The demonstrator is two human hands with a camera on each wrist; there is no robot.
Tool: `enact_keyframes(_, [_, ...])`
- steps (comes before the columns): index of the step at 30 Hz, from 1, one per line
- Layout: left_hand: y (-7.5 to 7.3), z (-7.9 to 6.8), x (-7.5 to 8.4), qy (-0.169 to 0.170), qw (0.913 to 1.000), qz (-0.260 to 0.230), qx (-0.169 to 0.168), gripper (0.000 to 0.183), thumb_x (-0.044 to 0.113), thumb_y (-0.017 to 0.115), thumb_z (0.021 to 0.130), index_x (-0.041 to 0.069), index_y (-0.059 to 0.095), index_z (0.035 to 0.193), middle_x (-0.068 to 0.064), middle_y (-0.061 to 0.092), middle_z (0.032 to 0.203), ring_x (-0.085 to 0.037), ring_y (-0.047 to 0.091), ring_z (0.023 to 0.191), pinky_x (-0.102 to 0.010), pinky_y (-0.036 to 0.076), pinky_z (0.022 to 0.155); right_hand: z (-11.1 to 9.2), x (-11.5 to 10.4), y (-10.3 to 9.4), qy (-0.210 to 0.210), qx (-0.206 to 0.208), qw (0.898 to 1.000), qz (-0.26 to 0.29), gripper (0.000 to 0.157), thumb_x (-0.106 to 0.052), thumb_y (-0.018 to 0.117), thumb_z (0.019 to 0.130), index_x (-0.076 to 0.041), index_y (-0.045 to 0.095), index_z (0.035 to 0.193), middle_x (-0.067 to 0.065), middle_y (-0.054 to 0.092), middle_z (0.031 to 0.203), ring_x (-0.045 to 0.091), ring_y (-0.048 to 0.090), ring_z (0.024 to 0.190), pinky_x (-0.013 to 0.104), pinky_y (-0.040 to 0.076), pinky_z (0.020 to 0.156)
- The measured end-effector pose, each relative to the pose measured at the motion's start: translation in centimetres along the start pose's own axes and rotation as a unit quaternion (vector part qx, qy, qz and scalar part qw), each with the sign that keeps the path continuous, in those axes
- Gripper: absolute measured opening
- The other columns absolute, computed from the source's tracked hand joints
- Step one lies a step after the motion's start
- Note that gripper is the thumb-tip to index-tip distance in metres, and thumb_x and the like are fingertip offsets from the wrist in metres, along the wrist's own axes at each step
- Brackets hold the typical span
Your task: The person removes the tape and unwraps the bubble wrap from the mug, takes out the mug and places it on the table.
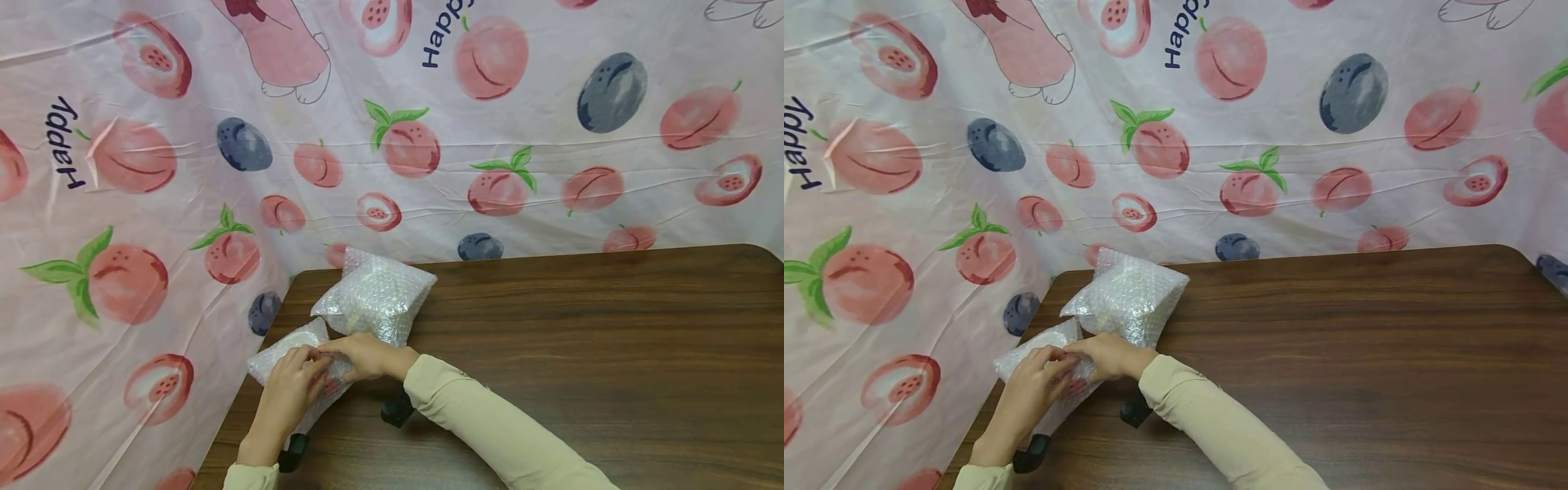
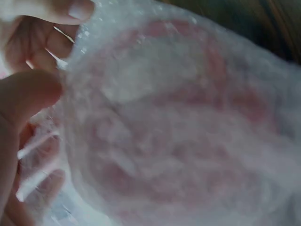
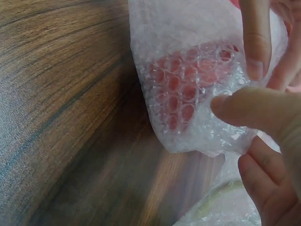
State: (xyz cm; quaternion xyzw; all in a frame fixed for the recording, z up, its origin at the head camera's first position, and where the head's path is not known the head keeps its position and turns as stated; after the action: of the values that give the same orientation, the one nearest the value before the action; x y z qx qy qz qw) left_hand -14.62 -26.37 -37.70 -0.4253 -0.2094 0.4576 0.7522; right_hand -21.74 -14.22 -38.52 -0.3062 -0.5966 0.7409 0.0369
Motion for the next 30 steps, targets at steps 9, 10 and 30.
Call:
enact_keyframes(9, [-0.2,0.0,0.1,0.057,0.9975,0.008,0.04,0.024,-0.001,0.076,0.057,0.006,0.071,0.079,-0.005,0.058,0.082,-0.02,0.056,0.076,-0.032,0.048,0.059,0.1,0.2,-0.1,-0.009,0.001,1.0,0.02,0.059,-0.003,0.062,0.077,-0.018,0.044,0.131,-0.001,0.06,0.103,0.008,0.035,0.056,0.015,0.031,0.053])
enact_keyframes(10, [-0.2,0.0,0.1,0.06,0.9974,0.01,0.039,0.022,-0.001,0.076,0.058,0.006,0.071,0.079,-0.005,0.059,0.082,-0.02,0.057,0.076,-0.031,0.048,0.059,0.0,0.1,-0.1,-0.008,0.002,1.0,0.021,0.059,-0.002,0.061,0.077,-0.018,0.045,0.131,-0.001,0.06,0.102,0.008,0.033,0.054,0.015,0.029,0.052])
enact_keyframes(30, [1.0,-0.4,-0.2,0.032,0.9974,0.01,0.065,0.015,0.017,0.06,0.082,0.004,0.068,0.079,-0.005,0.058,0.08,-0.021,0.056,0.076,-0.032,0.047,0.064,0.2,0.4,-0.2,0.007,0.023,0.999,0.03,0.057,0.005,0.053,0.078,-0.025,0.049,0.127,-0.001,0.06,0.109,0.01,0.039,0.057,0.016,0.031,0.054])
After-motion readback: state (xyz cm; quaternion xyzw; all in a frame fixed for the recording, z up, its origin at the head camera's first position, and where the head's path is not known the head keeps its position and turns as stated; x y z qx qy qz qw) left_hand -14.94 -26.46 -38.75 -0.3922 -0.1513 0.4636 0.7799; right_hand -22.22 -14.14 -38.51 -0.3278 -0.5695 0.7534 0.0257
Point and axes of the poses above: each hand's wrist, its own z-axis towards the middle knuckle, its own y-axis out of the palm, x = y × z, the point moved 3 cm from there along z, towards the middle knuckle
